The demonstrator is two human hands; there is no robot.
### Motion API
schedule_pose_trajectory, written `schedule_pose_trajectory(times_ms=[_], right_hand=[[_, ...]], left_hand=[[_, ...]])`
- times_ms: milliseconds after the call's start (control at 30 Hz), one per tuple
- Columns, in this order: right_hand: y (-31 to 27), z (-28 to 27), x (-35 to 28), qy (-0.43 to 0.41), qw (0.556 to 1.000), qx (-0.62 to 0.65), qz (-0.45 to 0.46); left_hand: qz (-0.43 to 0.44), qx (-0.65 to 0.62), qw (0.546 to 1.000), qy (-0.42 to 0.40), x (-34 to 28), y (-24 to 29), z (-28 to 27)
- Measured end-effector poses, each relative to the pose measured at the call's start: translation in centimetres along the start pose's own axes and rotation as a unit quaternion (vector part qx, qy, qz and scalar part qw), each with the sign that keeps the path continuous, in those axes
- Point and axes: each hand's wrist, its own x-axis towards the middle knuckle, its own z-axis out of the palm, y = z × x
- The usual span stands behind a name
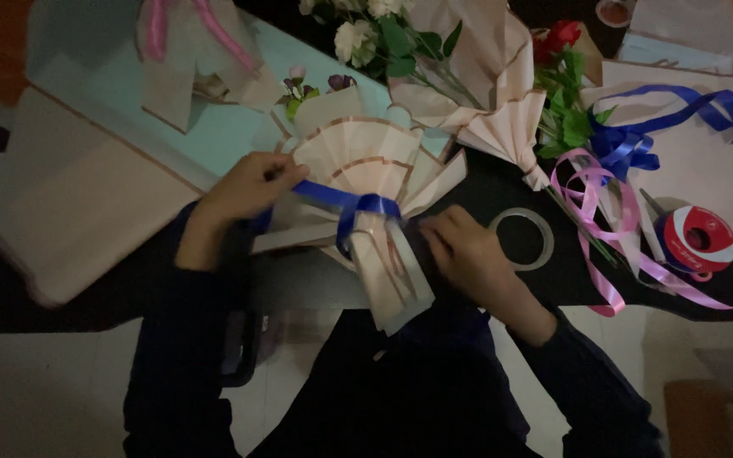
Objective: The person ties a blue ribbon around a small flower bouquet by hand, looping the ribbon and tightening it to secure the paper wrap.
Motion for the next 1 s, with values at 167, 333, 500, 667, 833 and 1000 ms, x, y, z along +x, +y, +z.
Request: schedule_pose_trajectory(times_ms=[167,333,500,667,833,1000], right_hand=[[-0.6,-0.7,-4.4,-0.063,0.996,-0.059,0.035],[-2.3,-3.0,-7.6,-0.265,0.952,0.003,0.150],[-1.3,-3.4,-10.6,-0.286,0.949,0.003,0.136],[-0.3,-2.8,-13.1,-0.106,0.979,-0.114,-0.132],[-0.2,-2.9,-12.4,-0.044,0.989,-0.089,-0.114],[-0.1,-3.0,-12.0,-0.103,0.987,-0.064,-0.104]], left_hand=[[-0.030,-0.010,1.000,-0.004,-1.4,3.6,-1.2],[0.003,-0.018,1.000,-0.011,-0.1,0.4,-1.0],[-0.021,0.092,0.996,-0.004,0.2,2.0,-0.8],[-0.055,0.159,0.985,0.034,0.2,2.2,0.2],[-0.001,0.133,0.987,0.089,-0.2,2.0,0.3],[0.103,0.284,0.919,0.253,-3.0,2.5,2.4]])
